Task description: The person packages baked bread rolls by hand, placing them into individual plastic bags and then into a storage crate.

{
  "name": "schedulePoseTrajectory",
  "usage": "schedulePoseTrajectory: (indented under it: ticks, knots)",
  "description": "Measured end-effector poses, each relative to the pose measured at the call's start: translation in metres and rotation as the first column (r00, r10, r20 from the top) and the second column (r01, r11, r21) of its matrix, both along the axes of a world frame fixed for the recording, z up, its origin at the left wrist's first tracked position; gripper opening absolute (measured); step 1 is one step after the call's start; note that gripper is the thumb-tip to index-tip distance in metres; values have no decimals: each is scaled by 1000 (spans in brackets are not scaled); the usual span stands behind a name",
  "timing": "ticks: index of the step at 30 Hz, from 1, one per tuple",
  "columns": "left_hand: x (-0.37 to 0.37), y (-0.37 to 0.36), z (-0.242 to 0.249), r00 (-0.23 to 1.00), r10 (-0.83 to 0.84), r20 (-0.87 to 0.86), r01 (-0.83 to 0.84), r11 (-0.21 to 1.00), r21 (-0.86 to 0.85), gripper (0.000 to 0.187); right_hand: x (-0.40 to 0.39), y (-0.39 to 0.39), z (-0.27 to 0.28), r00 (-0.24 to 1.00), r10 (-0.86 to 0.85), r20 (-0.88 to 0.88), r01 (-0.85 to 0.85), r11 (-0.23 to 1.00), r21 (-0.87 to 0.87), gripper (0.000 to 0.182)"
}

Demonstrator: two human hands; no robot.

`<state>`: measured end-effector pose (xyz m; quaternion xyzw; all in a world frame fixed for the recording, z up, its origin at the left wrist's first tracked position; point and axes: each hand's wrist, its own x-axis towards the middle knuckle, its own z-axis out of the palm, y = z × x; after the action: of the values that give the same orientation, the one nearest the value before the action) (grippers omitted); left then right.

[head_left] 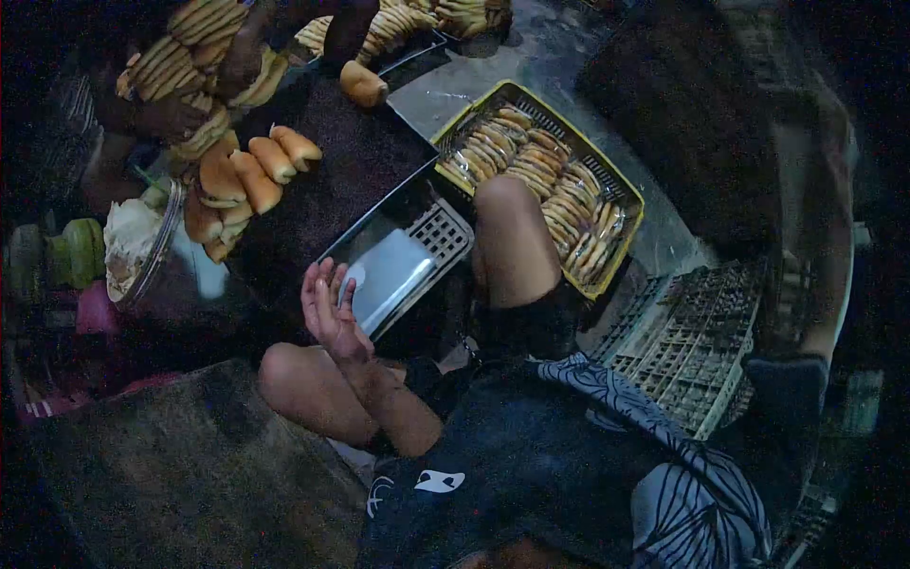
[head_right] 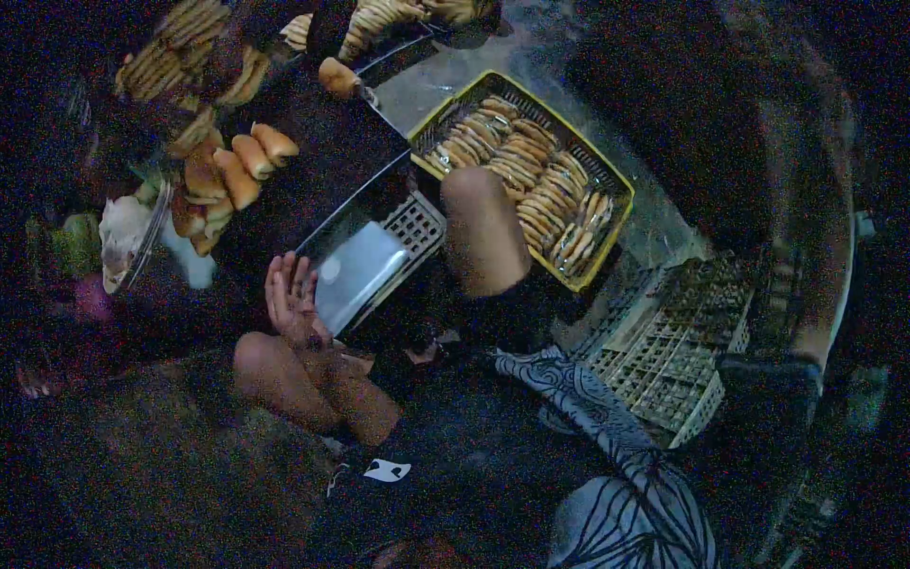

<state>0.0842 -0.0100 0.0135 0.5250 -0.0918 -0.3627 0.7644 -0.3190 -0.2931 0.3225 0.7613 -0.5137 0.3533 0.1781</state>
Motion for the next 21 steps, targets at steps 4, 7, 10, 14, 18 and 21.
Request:
schedulePoseTrajectory:
  ticks: [4,7,10,14,18,21]
  knots:
    - [-14,-11,-3,997,-43,64,46,998,-53,39,-26,-90,-21,991,-71,-115,74,997,21,23]
    - [-16,-7,-6,988,-97,122,114,983,-141,37,-22,-140,-89,975,-72,-210,102,985,136,24]
    - [-7,6,-12,959,-101,264,142,980,-142,40,8,-150,-191,965,36,-260,46,952,303,25]
    - [0,4,-18,994,13,111,-3,996,-89,42,65,-124,-338,915,350,-201,-238,869,434,28]
    - [-7,-12,-12,991,-66,115,72,996,-46,47,103,-97,-423,906,149,-396,79,860,504,29]
    - [-19,-43,-7,971,-206,126,204,979,22,47,113,-53,-458,865,378,-330,-108,783,613,25]
